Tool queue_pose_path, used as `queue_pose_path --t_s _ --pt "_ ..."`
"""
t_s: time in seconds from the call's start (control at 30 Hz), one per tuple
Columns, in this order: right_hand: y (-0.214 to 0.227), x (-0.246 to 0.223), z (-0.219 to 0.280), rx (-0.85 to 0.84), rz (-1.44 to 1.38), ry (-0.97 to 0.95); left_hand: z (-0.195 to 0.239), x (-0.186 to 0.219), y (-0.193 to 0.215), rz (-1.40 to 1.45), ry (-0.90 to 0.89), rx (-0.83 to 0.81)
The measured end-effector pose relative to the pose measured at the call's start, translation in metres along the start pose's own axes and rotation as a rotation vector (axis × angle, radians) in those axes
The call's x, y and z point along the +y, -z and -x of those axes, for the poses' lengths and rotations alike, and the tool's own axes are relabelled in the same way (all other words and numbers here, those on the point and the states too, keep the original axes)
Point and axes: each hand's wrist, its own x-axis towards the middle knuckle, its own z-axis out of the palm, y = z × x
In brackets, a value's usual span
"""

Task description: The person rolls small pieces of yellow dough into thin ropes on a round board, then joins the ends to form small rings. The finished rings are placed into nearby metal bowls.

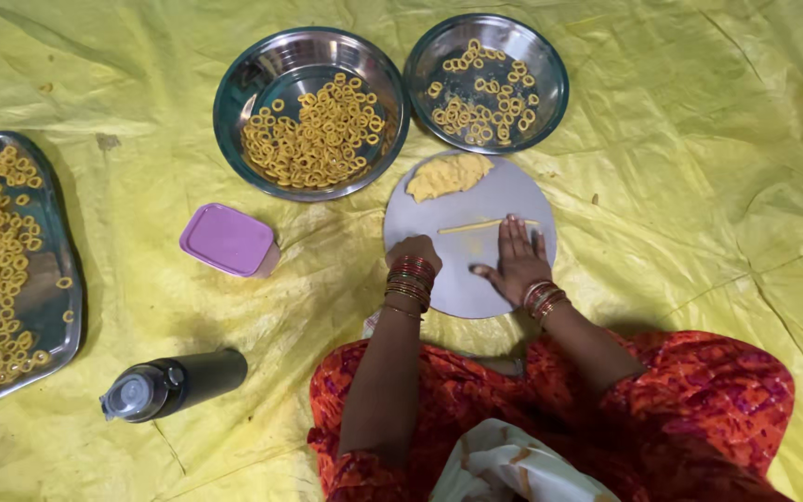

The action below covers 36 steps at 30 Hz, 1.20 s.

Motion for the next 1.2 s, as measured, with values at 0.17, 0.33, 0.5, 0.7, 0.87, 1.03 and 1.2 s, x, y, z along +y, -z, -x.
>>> queue_pose_path --t_s 0.17,0.33,0.5,0.7,0.87,1.03,1.2 --pt "0.013 0.017 -0.048 0.151 0.099 0.058 0.000 0.002 0.002 -0.005 0.008 -0.026" --pt "-0.004 0.014 -0.053 0.204 0.124 -0.018 0.005 -0.004 0.004 0.013 0.002 -0.026" --pt "0.001 0.005 0.008 0.126 0.103 0.034 0.005 -0.004 0.012 0.028 -0.025 -0.003" --pt "0.013 -0.033 0.012 0.093 0.024 0.082 -0.005 0.001 0.009 0.165 0.010 0.058" --pt "0.017 -0.054 -0.047 0.214 -0.025 0.098 -0.014 -0.013 0.006 0.178 -0.026 0.448" --pt "-0.009 -0.060 -0.021 0.255 -0.019 0.046 -0.019 -0.018 0.011 0.556 0.102 0.613" --pt "-0.028 -0.048 0.006 0.228 0.052 0.089 -0.018 -0.003 0.013 0.695 0.090 0.690"
